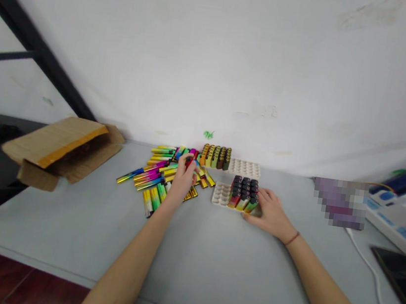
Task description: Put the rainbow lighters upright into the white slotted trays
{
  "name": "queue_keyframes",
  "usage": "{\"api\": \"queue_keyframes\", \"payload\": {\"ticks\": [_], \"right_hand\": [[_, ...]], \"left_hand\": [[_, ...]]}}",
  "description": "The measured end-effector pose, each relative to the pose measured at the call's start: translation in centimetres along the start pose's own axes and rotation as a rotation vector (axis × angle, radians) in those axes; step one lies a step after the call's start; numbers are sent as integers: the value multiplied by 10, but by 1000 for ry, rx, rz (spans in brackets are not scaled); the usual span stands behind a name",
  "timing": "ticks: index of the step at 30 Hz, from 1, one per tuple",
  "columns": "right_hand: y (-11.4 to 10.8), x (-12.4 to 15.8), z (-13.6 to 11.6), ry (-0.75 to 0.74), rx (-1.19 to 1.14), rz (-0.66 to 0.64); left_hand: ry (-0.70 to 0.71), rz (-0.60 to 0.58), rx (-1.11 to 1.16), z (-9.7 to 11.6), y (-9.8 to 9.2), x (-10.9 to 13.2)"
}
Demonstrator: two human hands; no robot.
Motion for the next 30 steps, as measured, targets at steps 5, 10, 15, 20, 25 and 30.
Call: {"api": "queue_keyframes", "payload": {"ticks": [5, 10, 15, 20, 25, 30], "right_hand": [[0, 0, 0, 0, -11, 9], [-1, 0, -1, 9, -14, -2], [-1, 0, 0, 10, -9, 1], [0, 0, 1, 1, -1, -3], [1, 1, 1, 5, 4, -4], [1, 0, 1, 17, 2, -6]], "left_hand": [[-174, -42, 116, -5, 12, 10], [-301, -97, 141, -14, 20, 17], [-362, -114, 208, -14, 21, 22], [-351, -108, 259, -7, 21, 25], [-393, -54, 341, -2, 19, 26], [-427, 16, 416, 1, 15, 27]]}}
Point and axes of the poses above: each hand's wrist, its own x-axis away from the middle knuckle, its own y-axis out of the palm, z = x × y, the point moved 9 cm from there along -x, towards the middle knuckle, and after that the axes turned 13 degrees about z, right-handed, at the moved point
